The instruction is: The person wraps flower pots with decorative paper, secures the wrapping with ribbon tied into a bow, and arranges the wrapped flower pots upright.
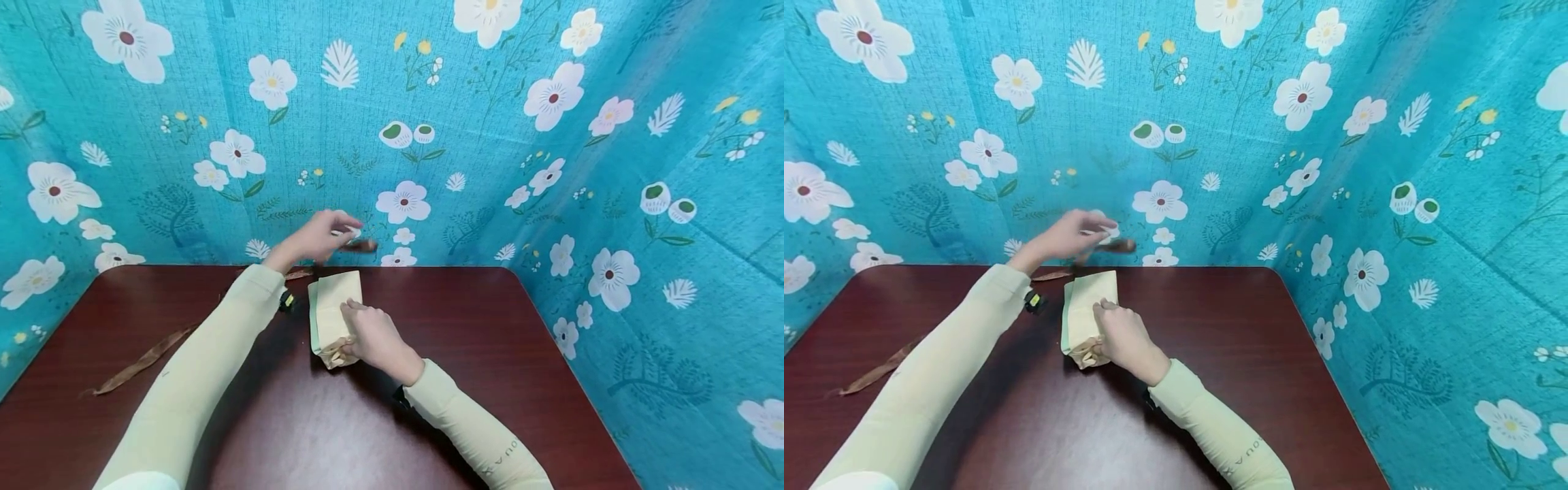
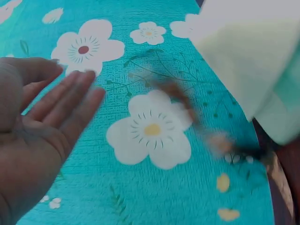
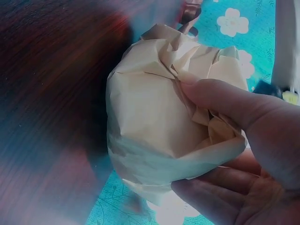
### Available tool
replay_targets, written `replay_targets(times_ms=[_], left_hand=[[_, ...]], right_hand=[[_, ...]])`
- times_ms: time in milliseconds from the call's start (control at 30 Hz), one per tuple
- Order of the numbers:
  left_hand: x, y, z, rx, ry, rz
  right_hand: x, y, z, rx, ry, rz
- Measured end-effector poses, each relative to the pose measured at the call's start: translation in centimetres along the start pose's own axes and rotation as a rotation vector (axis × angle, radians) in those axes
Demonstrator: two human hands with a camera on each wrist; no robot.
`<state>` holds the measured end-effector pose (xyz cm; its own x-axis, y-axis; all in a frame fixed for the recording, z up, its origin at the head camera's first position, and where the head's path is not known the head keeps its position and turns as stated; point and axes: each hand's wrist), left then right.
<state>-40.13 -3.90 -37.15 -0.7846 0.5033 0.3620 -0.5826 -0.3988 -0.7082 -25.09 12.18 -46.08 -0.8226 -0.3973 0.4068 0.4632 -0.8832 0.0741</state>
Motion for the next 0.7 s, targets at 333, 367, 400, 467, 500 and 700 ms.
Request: replay_targets(times_ms=[333,367,400,467,500,700], left_hand=[[-9.0,2.2,-1.9,0.162,0.066,-0.143],[-10.0,2.4,-2.4,0.152,0.068,-0.153],[-11.0,2.6,-2.8,0.136,0.068,-0.148],[-12.5,2.9,-3.7,0.108,0.062,-0.146],[-13.0,2.9,-4.1,0.094,0.058,-0.142],[-14.3,3.1,-6.0,0.104,0.023,-0.127]], right_hand=[[-0.2,0.1,-0.3,-0.014,-0.012,-0.007],[-0.2,0.1,-0.4,-0.011,-0.015,-0.009],[-0.2,0.1,-0.4,-0.007,-0.020,-0.010],[-0.2,0.1,-0.5,0.006,-0.032,-0.018],[-0.2,0.1,-0.5,0.012,-0.037,-0.021],[-0.4,-0.1,-0.6,0.088,-0.070,-0.061]])
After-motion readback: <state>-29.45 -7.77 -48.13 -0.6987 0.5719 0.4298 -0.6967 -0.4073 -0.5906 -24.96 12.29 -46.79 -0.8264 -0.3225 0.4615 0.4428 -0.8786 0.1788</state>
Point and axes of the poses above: each hand's wrist, its own x-axis towards the middle knuckle, its own z-axis out of the back of the hand, y = z × x, and after that the axes turned 14 degrees about -y, right-handed
